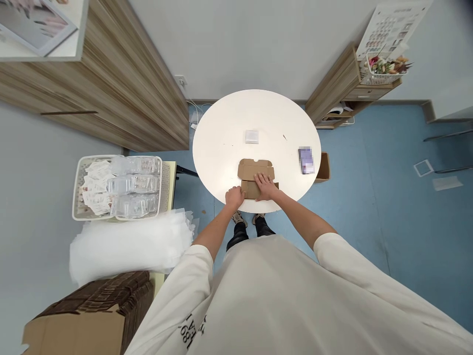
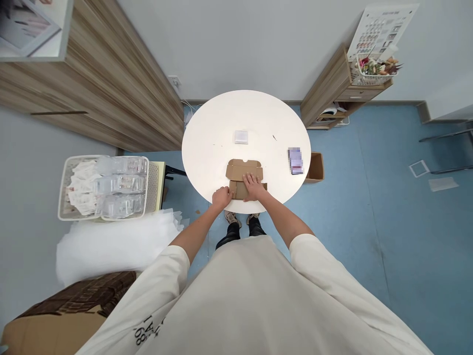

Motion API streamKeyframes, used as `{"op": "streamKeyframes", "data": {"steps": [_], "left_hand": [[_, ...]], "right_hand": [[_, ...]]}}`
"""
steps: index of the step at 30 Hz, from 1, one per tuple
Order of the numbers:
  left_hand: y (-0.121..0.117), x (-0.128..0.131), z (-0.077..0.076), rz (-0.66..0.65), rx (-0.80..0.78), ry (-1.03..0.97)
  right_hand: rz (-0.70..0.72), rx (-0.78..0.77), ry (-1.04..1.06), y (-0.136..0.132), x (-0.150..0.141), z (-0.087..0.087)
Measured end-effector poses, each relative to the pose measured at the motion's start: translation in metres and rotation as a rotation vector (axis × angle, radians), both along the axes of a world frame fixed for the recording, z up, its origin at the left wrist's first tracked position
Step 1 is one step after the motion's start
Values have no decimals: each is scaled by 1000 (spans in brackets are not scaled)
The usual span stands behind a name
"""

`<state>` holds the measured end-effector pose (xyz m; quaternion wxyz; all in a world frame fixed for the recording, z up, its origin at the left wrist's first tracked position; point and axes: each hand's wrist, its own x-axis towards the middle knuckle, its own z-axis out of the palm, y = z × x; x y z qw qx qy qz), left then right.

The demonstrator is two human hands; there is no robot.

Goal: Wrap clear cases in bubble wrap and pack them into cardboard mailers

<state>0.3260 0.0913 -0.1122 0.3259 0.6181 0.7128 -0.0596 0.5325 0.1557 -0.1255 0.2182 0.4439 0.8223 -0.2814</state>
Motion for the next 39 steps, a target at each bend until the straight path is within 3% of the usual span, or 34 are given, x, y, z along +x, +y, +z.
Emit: {"op": "streamKeyframes", "data": {"steps": [8,17,21,23,26,29,34,39], "left_hand": [[2,4,-1,-34,-28,83],[4,5,-8,10,-21,33],[1,3,-3,5,0,7],[-2,1,3,-38,115,-12],[-4,-3,11,-225,296,-79],[-2,-5,13,-387,302,-115],[2,-3,7,-377,228,-78],[5,1,5,-343,222,-41]], "right_hand": [[-14,4,12,-1,0,-1],[-5,15,19,-1,0,-4],[4,24,-8,-1,-2,-1],[6,29,-18,-1,-2,0],[8,32,-22,-1,-3,1],[5,32,-7,0,-2,0],[18,73,38,-4,2,0],[-3,180,80,-19,10,16]]}}
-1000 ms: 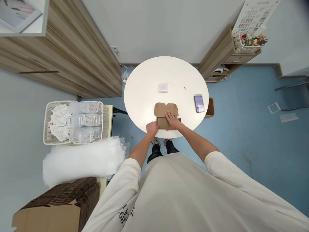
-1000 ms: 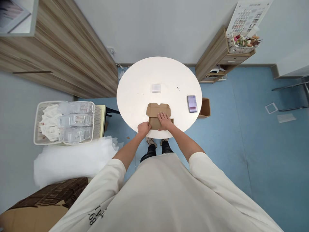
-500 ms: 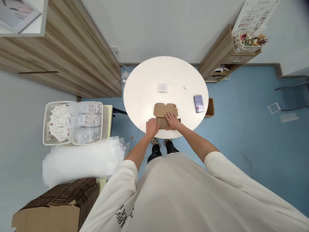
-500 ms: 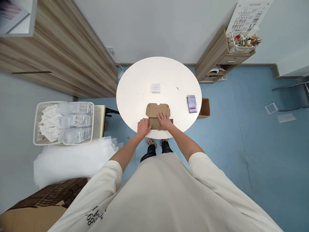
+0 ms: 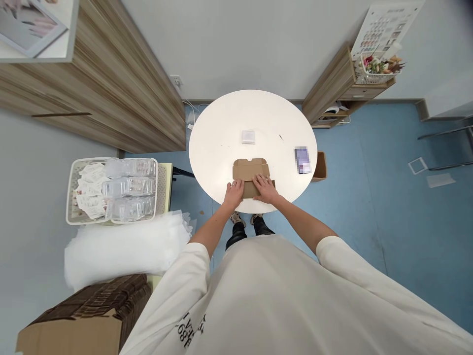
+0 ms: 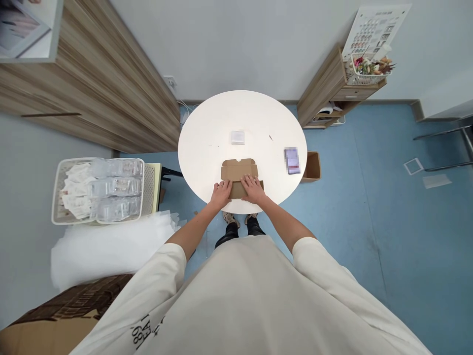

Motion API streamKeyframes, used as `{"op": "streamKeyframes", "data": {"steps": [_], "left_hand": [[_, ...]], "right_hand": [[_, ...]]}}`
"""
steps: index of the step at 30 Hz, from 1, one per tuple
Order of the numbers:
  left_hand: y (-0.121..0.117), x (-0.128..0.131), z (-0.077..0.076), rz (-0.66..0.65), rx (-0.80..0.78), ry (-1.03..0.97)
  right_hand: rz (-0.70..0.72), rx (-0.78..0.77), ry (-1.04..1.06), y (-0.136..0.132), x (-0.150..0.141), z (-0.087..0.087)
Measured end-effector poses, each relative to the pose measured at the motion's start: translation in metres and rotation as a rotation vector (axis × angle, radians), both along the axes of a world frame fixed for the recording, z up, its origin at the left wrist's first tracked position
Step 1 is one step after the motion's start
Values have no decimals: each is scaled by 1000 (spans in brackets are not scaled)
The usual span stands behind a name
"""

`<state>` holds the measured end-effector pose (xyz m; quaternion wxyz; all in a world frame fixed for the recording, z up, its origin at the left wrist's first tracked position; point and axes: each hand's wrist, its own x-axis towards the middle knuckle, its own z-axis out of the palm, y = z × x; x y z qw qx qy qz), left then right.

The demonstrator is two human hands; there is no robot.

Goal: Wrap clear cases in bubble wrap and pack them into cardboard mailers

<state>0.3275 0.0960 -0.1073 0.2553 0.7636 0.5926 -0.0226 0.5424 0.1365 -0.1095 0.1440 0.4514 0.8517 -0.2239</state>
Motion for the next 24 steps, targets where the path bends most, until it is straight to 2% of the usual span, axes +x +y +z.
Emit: {"op": "streamKeyframes", "data": {"steps": [4,8,14,24], "left_hand": [[6,2,0,58,-4,23],[10,3,-2,65,8,35],[8,6,-3,84,6,24],[9,3,-3,31,-35,57]], "right_hand": [[-195,92,5,-12,18,13],[-412,111,-33,-17,43,10],[-447,12,-33,-18,60,-2],[-515,-6,82,0,36,-17]]}}
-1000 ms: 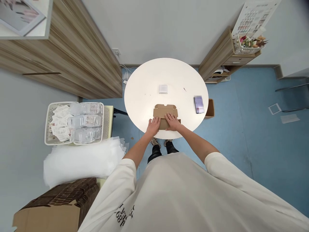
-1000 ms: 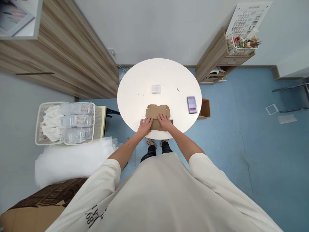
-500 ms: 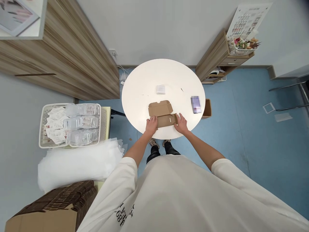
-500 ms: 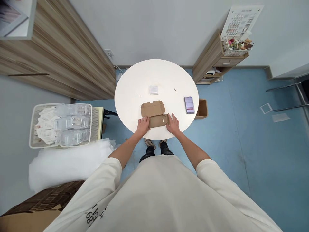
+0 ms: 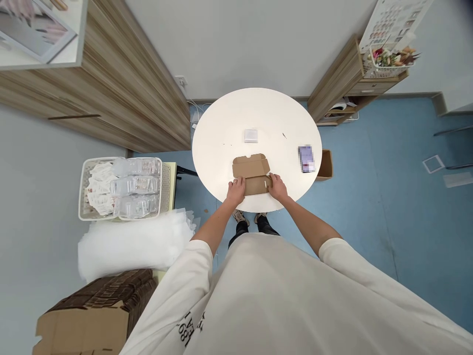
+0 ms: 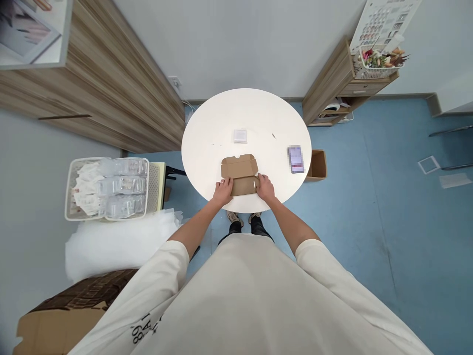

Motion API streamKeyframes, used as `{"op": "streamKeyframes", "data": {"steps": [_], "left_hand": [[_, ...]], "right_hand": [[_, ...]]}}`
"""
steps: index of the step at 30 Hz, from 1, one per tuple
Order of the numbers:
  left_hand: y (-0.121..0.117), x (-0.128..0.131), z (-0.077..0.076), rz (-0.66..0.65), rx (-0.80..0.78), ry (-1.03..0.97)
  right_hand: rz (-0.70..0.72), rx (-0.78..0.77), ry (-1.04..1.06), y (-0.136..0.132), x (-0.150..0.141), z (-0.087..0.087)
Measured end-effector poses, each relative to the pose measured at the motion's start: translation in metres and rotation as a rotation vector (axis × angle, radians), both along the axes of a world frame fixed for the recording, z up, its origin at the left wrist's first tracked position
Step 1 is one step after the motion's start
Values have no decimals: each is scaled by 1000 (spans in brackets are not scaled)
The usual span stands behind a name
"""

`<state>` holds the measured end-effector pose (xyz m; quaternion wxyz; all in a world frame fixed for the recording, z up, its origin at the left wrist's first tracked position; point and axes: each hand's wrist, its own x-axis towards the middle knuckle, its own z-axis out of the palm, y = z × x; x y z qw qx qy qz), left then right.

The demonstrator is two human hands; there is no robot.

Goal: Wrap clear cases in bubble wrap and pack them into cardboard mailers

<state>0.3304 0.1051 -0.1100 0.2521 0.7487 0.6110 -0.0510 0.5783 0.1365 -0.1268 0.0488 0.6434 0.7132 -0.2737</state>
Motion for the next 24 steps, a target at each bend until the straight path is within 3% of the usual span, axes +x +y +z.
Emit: {"op": "streamKeyframes", "data": {"steps": [14,24], "left_hand": [[1,0,0,-22,15,30],[3,-2,1,-92,59,123]], "right_hand": [[39,61,40,-7,-2,14],[-60,131,314,-14,-14,15]]}}
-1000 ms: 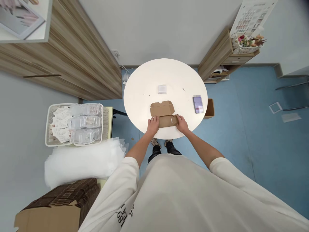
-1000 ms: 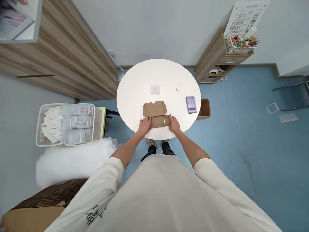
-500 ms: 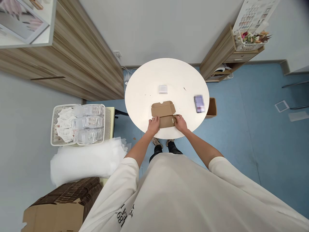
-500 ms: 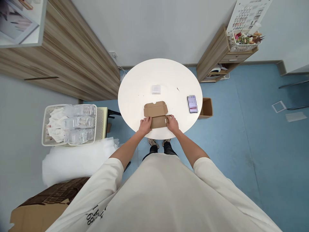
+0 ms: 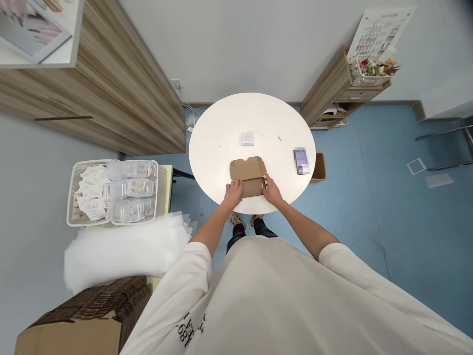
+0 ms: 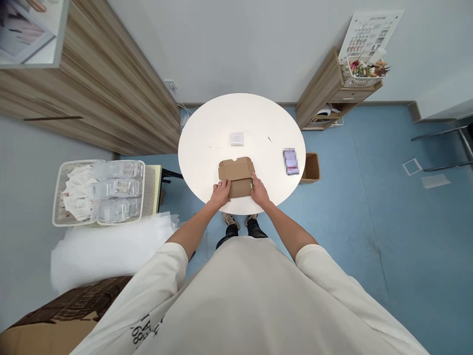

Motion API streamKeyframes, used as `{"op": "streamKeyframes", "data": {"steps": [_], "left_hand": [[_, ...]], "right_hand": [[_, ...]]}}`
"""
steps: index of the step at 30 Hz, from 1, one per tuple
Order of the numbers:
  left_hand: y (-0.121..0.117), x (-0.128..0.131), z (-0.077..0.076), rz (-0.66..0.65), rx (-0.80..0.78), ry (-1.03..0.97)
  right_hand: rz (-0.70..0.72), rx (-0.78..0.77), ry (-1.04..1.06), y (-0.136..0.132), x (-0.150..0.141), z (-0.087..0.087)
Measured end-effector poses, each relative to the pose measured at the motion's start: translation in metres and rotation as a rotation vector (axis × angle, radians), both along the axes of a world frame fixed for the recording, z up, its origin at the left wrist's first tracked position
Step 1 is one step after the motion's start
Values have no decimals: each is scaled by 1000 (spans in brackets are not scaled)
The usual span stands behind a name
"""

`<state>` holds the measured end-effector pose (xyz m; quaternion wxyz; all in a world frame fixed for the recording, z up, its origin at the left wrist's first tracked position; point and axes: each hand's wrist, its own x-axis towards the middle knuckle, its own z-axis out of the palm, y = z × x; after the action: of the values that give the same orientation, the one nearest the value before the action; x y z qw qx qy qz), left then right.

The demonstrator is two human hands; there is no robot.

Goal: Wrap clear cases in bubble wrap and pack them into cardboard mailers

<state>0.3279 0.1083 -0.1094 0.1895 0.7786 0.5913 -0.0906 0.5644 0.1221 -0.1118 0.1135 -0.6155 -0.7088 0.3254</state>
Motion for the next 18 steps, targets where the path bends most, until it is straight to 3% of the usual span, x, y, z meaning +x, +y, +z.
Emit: {"op": "streamKeyframes", "data": {"steps": [7,18], "left_hand": [[1,-2,-5,-12,28,-20],[-1,-3,-7,-8,20,-28]], "right_hand": [[-155,-110,35,-3,-16,2],[-255,-317,-201,-2,-15,8]]}}
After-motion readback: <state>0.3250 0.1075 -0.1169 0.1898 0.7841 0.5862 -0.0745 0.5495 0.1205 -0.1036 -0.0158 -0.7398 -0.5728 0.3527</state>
